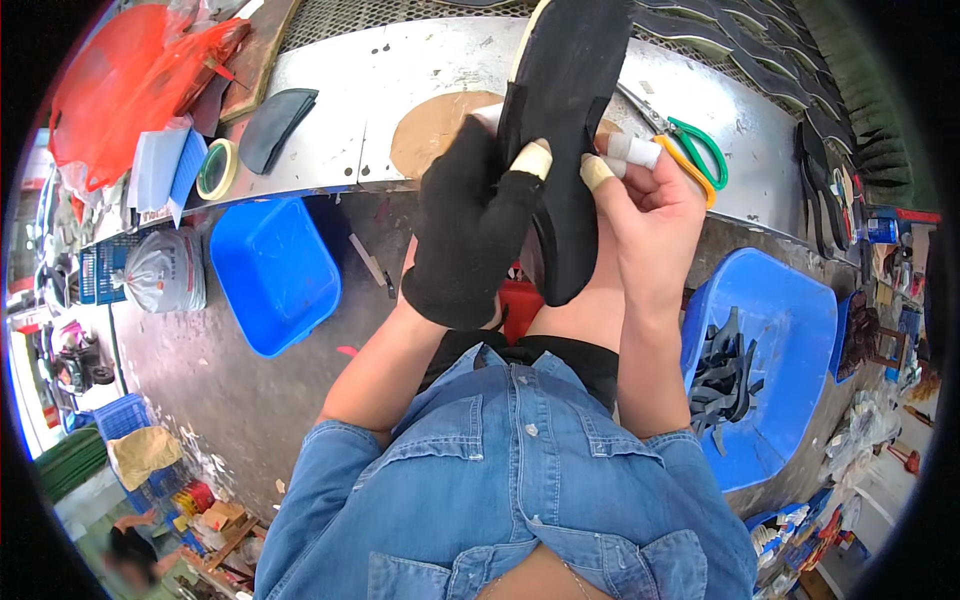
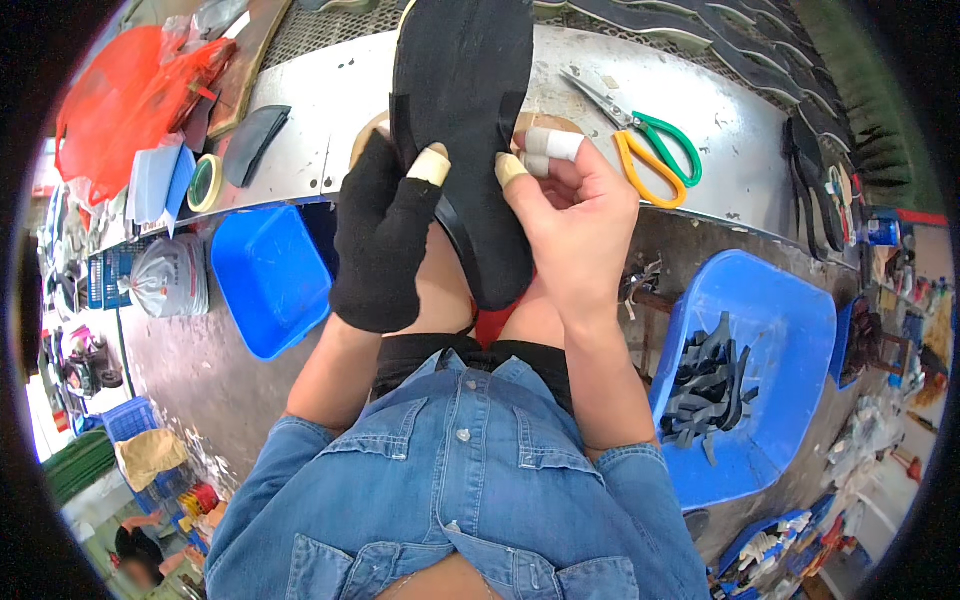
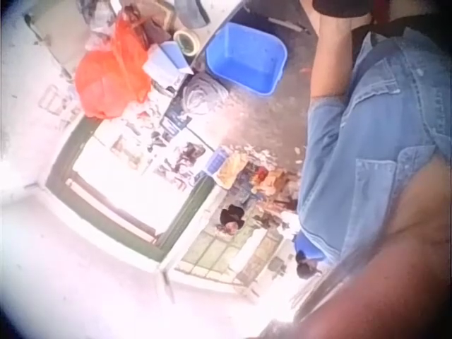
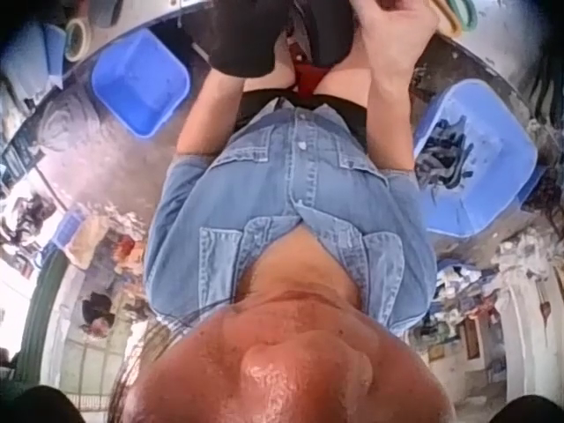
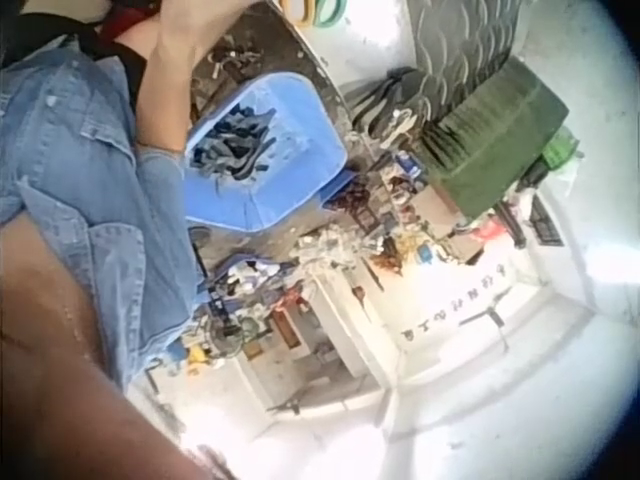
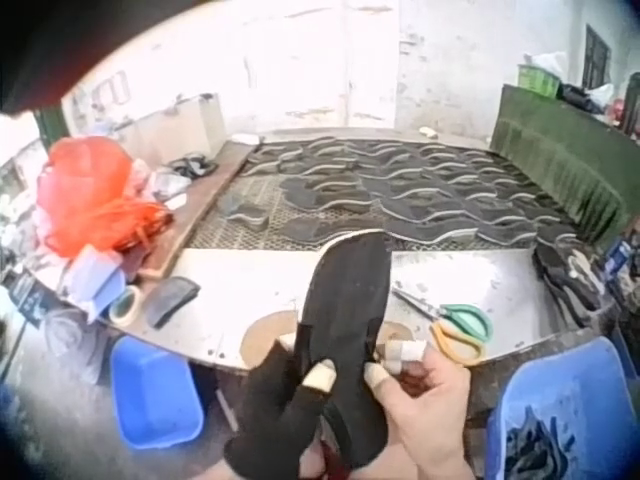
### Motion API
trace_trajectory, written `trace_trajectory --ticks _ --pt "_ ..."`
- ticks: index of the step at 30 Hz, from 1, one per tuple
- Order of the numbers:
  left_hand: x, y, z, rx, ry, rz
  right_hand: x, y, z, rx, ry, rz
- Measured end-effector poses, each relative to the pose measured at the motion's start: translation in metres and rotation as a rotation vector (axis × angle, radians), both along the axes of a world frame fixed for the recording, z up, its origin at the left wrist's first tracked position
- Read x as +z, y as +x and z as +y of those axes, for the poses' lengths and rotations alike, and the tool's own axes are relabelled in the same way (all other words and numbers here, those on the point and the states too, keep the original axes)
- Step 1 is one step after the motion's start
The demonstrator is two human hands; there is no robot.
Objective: Applying adhesive and attaching components to shoe soles.
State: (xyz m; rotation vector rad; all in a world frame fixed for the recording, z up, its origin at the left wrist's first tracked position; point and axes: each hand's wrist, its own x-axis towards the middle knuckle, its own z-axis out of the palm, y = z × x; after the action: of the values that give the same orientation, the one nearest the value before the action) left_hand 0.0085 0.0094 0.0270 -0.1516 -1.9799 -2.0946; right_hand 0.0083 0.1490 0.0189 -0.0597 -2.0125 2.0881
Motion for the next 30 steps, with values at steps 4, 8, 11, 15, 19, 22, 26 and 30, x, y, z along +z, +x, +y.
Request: trace_trajectory --ticks 4,8,11,15,19,22,26,30 --pt "0.005 -0.001 -0.012 -0.181 -0.018 -0.209 -0.001 0.000 0.006 0.058 -0.147 -0.089" --pt "0.007 0.000 -0.018 -0.215 0.079 -0.257 -0.002 -0.003 0.012 0.109 -0.191 -0.157" --pt "0.005 -0.001 -0.022 -0.240 0.107 -0.295 -0.001 -0.003 0.013 0.137 -0.204 -0.180" --pt "0.004 -0.001 -0.020 -0.219 0.098 -0.281 -0.005 -0.002 0.013 0.179 -0.241 -0.158" --pt "0.006 0.000 -0.013 -0.206 0.158 -0.387 -0.004 0.001 0.004 0.109 -0.168 -0.066" --pt "-0.003 -0.002 -0.009 -0.186 0.147 -0.281 0.008 0.008 -0.006 0.062 -0.003 -0.007" --pt "-0.014 -0.006 -0.009 -0.165 0.300 -0.271 0.001 0.002 -0.005 0.077 0.161 0.109" --pt "-0.021 -0.008 -0.008 -0.133 0.229 -0.312 0.002 0.000 -0.001 0.122 0.157 -0.035"
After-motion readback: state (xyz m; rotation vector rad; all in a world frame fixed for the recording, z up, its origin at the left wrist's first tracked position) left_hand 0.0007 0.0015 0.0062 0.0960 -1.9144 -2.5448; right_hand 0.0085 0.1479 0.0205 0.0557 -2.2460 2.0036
